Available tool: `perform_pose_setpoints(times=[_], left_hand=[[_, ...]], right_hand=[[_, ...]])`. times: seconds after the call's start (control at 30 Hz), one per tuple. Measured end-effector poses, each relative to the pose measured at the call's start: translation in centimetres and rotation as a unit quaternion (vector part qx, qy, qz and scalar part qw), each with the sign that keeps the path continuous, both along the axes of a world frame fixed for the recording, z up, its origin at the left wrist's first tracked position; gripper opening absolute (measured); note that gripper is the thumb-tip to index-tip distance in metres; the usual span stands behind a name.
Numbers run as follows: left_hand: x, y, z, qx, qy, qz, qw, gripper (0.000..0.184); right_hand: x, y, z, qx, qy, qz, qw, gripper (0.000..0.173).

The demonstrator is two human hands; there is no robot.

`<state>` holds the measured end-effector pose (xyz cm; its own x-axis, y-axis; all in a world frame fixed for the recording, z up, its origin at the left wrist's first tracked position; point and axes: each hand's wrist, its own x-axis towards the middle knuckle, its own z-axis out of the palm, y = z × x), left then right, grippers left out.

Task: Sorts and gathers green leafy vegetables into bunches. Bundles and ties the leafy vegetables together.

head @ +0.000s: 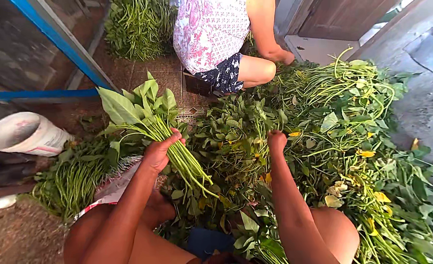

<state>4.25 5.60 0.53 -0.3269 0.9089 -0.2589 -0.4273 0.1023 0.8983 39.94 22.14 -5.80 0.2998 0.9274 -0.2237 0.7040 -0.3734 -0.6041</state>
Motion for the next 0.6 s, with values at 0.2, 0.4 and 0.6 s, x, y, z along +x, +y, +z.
perform_pose_setpoints(times=[0.2, 0.4, 0.6], left_hand=[[0.9, 0.0, 0.4, 0.011, 0.005, 0.008, 1.0, 0.009], [1.2, 0.1, -0.3, 0.014, 0.035, -0.009, 0.999, 0.01], [0.9, -0.1, -0.5, -0.009, 0.045, 0.007, 0.999, 0.013]], right_hand=[[0.1, -0.5, 4.1, 0.108, 0.161, -0.052, 0.98, 0.035], [-4.6, -4.9, 5.8, 0.138, 0.451, -0.027, 0.882, 0.016], [-9.0, -11.0, 5.0, 0.11, 0.451, 0.13, 0.876, 0.012]])
